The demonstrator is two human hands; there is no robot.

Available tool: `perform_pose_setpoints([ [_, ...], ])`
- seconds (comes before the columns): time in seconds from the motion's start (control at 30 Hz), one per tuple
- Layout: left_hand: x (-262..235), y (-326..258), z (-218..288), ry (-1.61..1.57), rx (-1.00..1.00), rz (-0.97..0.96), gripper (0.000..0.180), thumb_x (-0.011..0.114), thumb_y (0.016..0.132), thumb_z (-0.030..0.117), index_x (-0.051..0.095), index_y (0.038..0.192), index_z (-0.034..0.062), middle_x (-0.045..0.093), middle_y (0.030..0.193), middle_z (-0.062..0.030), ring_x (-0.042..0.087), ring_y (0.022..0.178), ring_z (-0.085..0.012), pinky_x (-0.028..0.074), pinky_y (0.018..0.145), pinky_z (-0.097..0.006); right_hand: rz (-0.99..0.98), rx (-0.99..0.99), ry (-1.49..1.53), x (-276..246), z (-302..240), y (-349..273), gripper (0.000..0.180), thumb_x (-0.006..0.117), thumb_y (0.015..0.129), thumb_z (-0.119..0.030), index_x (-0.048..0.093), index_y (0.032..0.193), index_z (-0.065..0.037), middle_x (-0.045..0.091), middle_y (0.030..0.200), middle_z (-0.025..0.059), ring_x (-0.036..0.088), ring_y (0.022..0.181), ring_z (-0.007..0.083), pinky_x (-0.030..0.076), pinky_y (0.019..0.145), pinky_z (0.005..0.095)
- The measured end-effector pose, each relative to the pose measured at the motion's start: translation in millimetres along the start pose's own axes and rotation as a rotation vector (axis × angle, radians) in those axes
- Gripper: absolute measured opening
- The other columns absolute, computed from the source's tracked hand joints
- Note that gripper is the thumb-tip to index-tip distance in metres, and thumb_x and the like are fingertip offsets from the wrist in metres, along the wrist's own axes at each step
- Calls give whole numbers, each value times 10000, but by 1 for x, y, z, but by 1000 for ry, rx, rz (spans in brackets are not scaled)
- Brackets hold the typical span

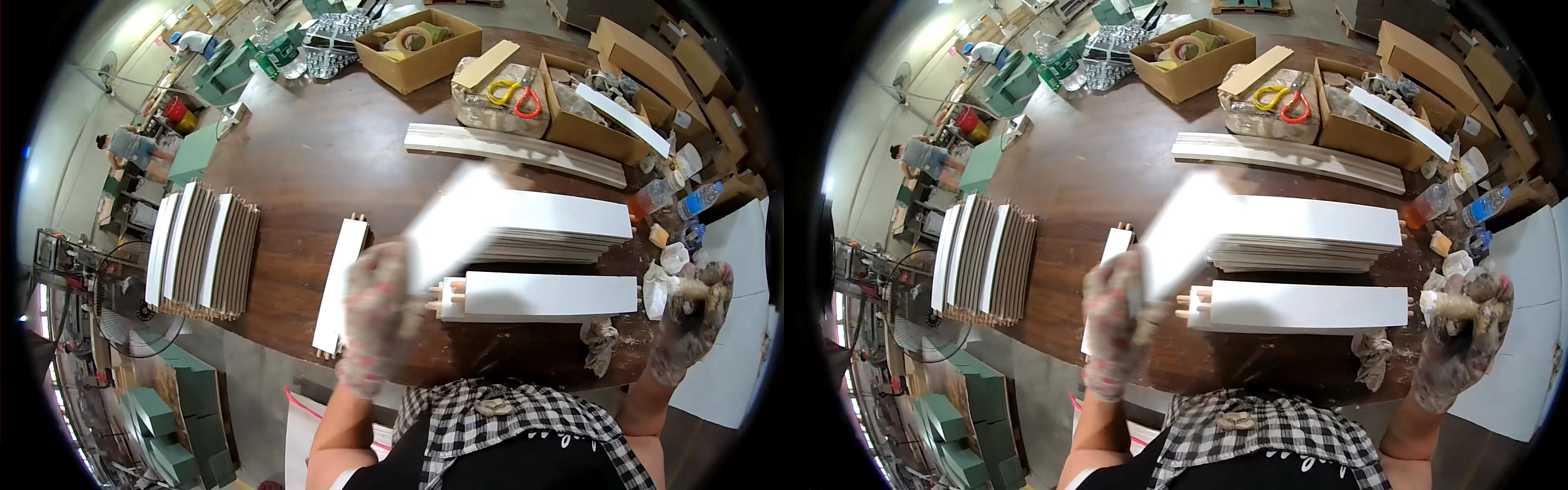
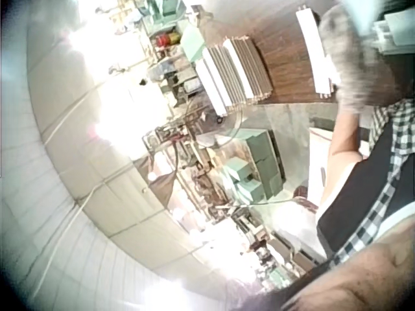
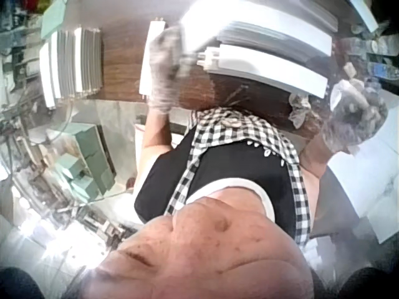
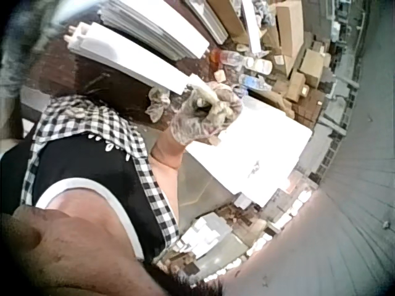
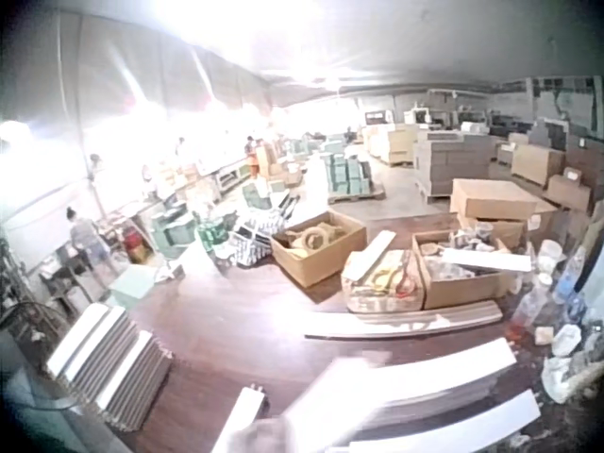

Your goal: Applying putty or filler to small holes and imperfections on the edges of white wooden boards using an applicator stick and wiping off excess with a cloth.

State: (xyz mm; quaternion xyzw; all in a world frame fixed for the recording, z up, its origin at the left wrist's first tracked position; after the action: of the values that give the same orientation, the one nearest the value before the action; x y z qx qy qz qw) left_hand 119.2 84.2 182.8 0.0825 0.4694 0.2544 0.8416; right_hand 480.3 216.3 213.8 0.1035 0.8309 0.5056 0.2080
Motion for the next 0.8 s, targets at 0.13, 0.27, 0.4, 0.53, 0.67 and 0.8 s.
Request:
perform_pose_setpoints([
  [0.13,-12,-55,-131,242,-305,194,642,758,742,157,502,1318,33,551,1085,-172,511,1060,-342,431,920,-421,-126,701,1197,32,12,-8,414,567,925,-102,456,1314,-11,564,1190,108,574,1076,200,510,934,335],
  [0.27,15,-75,-174,429,-535,64,640,739,772,243,477,1321,44,533,1142,-170,503,1075,-352,450,892,-446,64,820,1014,36,27,-31,383,562,920,-90,478,1289,-29,580,1182,90,593,1044,198,524,923,355],
  [0.4,49,-75,-194,605,-666,-129,734,708,787,382,393,1374,75,493,1208,-143,514,1118,-345,480,859,-453,84,849,845,36,14,-32,356,579,905,-116,528,1255,-71,573,1041,68,528,797,124,465,614,214],
  [0.53,42,-71,-202,512,-704,-178,776,751,744,383,386,1358,80,479,1230,-147,531,1122,-332,484,854,-469,-5,833,866,28,12,-34,281,563,942,-172,535,1198,-58,585,1051,87,584,868,136,526,636,222],
  [0.67,18,-56,-159,347,-242,153,790,797,712,267,415,1371,54,504,1244,-184,513,1113,-358,441,927,-459,-205,996,906,59,-8,-32,212,555,951,-157,542,1134,-52,605,1019,79,629,734,139,548,584,225],
  [0.8,29,-19,-35,-84,231,63,844,809,687,377,444,1343,-9,481,1348,-180,407,1290,-372,377,1051,-453,-246,971,831,78,-13,-56,257,583,866,53,533,1089,-64,610,975,80,601,719,115,542,606,242],
])
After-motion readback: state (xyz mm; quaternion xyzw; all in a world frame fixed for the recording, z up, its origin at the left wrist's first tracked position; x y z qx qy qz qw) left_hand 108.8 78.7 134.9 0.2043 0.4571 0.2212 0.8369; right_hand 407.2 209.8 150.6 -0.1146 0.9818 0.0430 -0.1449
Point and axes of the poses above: each hand's wrist, its own y-axis towards the middle knuckle, its own x-axis out of the palm, z = x × y, the point moved 5 cm from there along y, towards the middle knuckle
